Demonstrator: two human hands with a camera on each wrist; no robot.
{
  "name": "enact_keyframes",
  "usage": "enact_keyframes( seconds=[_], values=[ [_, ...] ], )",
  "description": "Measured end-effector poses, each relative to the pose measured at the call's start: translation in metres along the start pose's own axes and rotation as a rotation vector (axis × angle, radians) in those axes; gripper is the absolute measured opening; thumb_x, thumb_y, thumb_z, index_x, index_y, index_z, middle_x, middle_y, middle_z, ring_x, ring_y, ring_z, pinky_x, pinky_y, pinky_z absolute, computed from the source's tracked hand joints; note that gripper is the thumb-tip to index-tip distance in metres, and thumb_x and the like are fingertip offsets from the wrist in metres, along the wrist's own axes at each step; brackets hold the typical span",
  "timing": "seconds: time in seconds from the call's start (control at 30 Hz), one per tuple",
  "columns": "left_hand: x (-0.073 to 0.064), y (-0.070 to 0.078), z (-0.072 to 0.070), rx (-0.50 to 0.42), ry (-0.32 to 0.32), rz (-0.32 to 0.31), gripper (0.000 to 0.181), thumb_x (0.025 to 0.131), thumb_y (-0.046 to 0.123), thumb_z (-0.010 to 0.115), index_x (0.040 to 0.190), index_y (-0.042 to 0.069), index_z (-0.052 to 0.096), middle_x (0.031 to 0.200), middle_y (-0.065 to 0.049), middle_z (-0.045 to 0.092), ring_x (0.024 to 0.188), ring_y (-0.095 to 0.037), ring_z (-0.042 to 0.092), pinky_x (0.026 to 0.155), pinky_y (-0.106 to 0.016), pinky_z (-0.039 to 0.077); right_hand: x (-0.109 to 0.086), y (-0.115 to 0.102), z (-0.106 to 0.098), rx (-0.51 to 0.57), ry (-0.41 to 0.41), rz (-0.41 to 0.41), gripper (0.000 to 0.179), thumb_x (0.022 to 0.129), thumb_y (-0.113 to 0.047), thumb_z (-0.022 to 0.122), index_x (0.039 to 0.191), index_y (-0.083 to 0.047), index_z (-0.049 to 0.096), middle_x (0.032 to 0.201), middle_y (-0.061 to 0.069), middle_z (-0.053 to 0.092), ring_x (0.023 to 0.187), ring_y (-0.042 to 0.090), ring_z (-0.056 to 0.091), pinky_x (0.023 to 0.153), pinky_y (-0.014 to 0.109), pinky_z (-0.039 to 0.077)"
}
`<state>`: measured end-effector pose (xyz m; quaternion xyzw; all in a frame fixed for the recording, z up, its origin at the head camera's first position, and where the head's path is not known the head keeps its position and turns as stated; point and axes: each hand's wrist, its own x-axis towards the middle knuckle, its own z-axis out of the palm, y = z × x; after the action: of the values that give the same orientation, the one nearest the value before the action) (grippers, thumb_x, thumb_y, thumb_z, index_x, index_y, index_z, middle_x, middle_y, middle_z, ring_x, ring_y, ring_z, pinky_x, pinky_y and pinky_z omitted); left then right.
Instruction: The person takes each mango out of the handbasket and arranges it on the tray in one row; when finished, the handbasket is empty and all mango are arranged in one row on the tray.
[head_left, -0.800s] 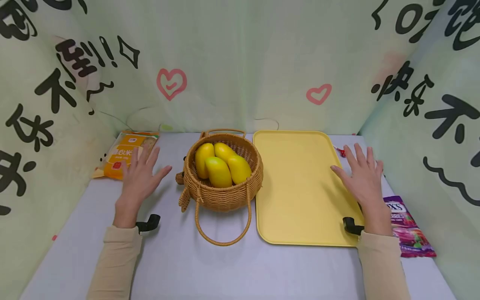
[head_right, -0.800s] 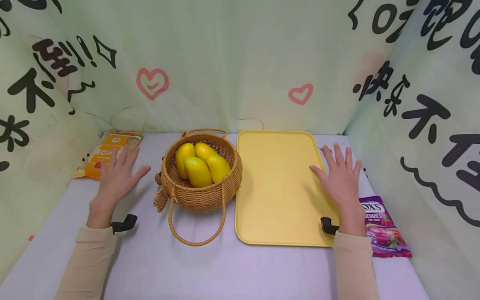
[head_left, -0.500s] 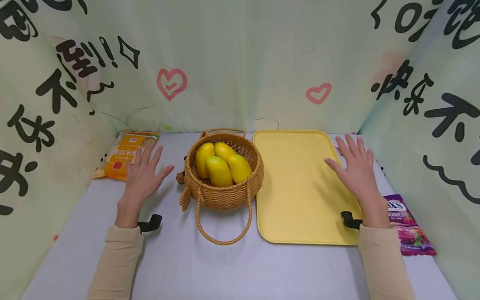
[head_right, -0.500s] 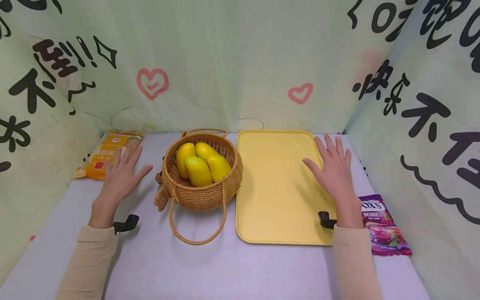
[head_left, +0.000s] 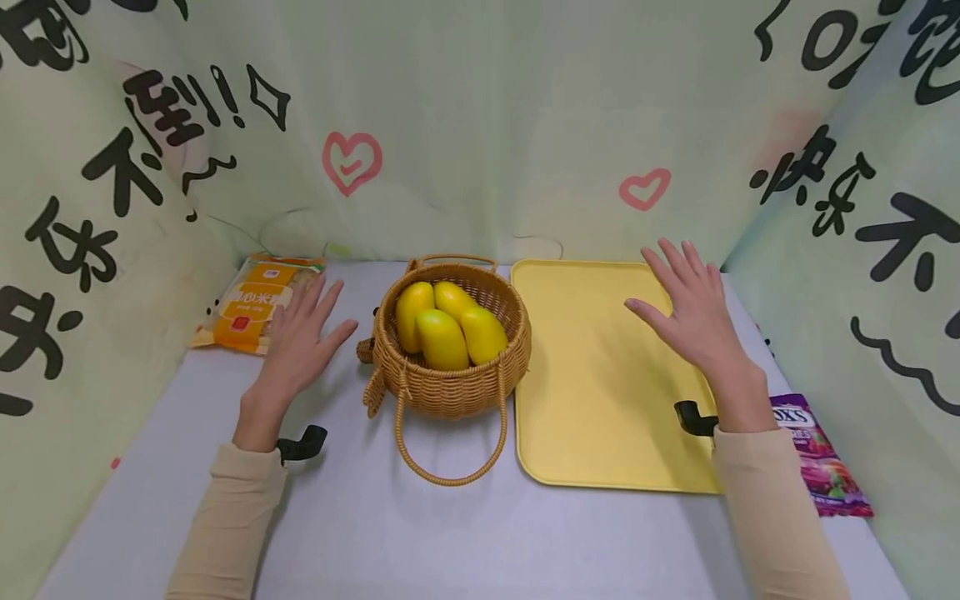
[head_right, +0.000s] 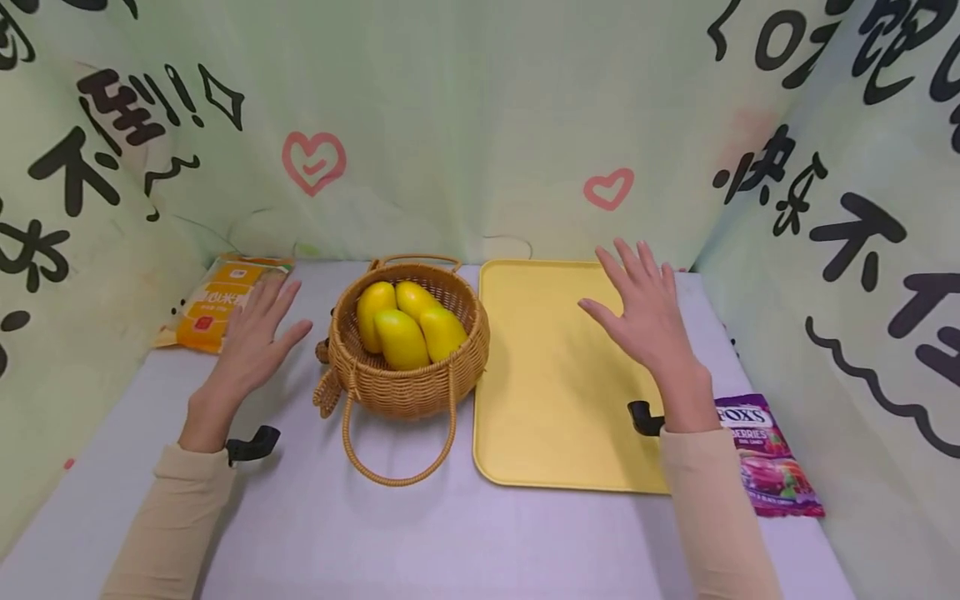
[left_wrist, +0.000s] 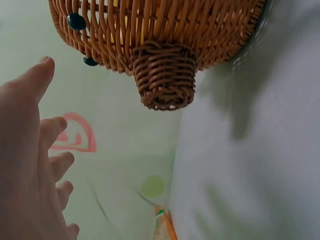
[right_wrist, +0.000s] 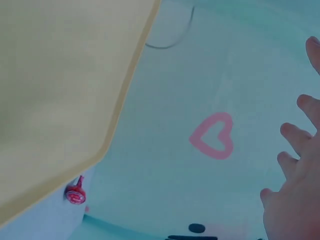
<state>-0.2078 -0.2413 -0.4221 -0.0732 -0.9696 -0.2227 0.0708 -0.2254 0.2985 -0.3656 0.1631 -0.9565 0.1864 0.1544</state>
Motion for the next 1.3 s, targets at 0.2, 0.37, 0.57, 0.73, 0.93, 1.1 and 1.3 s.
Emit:
enact_keyframes(
  seconds=[0.2,0.37,0.57,0.73,0.93,1.1,1.3],
  values=[
    [0.002,0.009,-0.001,-0.059,0.005,0.054,0.076,0.097,0.066,0.039,0.160,0.031,0.015,0.169,-0.004,0.007,0.156,-0.033,-0.001,0.117,-0.071,-0.001,0.018,-0.025,-0.010,-0.022,-0.034,-0.090,0.076,0.095,-0.051,0.059,0.159,-0.027,0.026,0.168,0.005,0.017,0.157,0.030,0.002,0.122,0.064,-0.001],
    [0.002,0.015,0.000,-0.114,-0.028,0.074,0.073,0.099,0.062,0.039,0.160,0.032,0.014,0.169,-0.006,0.011,0.156,-0.035,0.002,0.120,-0.068,0.000,0.032,-0.049,-0.011,-0.015,-0.072,-0.189,0.075,0.094,-0.045,0.063,0.158,-0.027,0.028,0.167,0.005,0.020,0.157,0.030,0.005,0.121,0.065,0.001],
    [0.007,0.021,0.007,-0.205,-0.098,0.087,0.071,0.100,0.060,0.038,0.160,0.033,0.014,0.169,-0.006,0.012,0.156,-0.035,0.002,0.120,-0.066,-0.001,0.043,-0.073,-0.009,0.004,-0.120,-0.265,0.073,0.094,-0.045,0.063,0.157,-0.028,0.030,0.167,0.004,0.022,0.156,0.030,0.008,0.122,0.062,0.004],
    [0.009,0.028,0.012,-0.284,-0.132,0.124,0.066,0.102,0.057,0.039,0.160,0.035,0.015,0.168,-0.004,0.014,0.156,-0.033,0.005,0.121,-0.065,0.001,0.051,-0.089,-0.005,-0.050,-0.159,-0.331,0.074,0.093,-0.049,0.063,0.157,-0.029,0.031,0.166,0.003,0.024,0.156,0.030,0.010,0.122,0.062,0.008],
    [0.009,0.034,0.021,-0.477,-0.199,0.128,0.060,0.105,0.043,0.039,0.159,0.035,0.014,0.168,0.000,0.013,0.156,-0.028,0.007,0.124,-0.057,0.008,0.060,-0.109,-0.002,-0.107,-0.209,-0.433,0.071,0.094,-0.048,0.062,0.156,-0.026,0.035,0.165,0.006,0.027,0.155,0.032,0.016,0.122,0.062,0.012],
    [0.009,0.038,0.029,-0.618,-0.241,0.096,0.061,0.107,0.039,0.036,0.160,0.036,0.006,0.168,0.006,0.007,0.156,-0.022,0.007,0.125,-0.055,0.011,0.069,-0.126,0.002,-0.163,-0.228,-0.544,0.066,0.095,-0.044,0.061,0.154,-0.024,0.039,0.163,0.007,0.031,0.153,0.033,0.022,0.123,0.058,0.016],
    [0.010,0.050,0.024,-0.704,-0.242,0.112,0.064,0.106,0.032,0.037,0.162,0.026,0.005,0.169,0.003,0.004,0.156,-0.021,0.004,0.126,-0.052,0.010,0.078,-0.147,0.010,-0.180,-0.302,-0.621,0.065,0.095,-0.039,0.062,0.154,-0.024,0.039,0.162,0.007,0.032,0.153,0.032,0.023,0.123,0.057,0.017]
  ],
)
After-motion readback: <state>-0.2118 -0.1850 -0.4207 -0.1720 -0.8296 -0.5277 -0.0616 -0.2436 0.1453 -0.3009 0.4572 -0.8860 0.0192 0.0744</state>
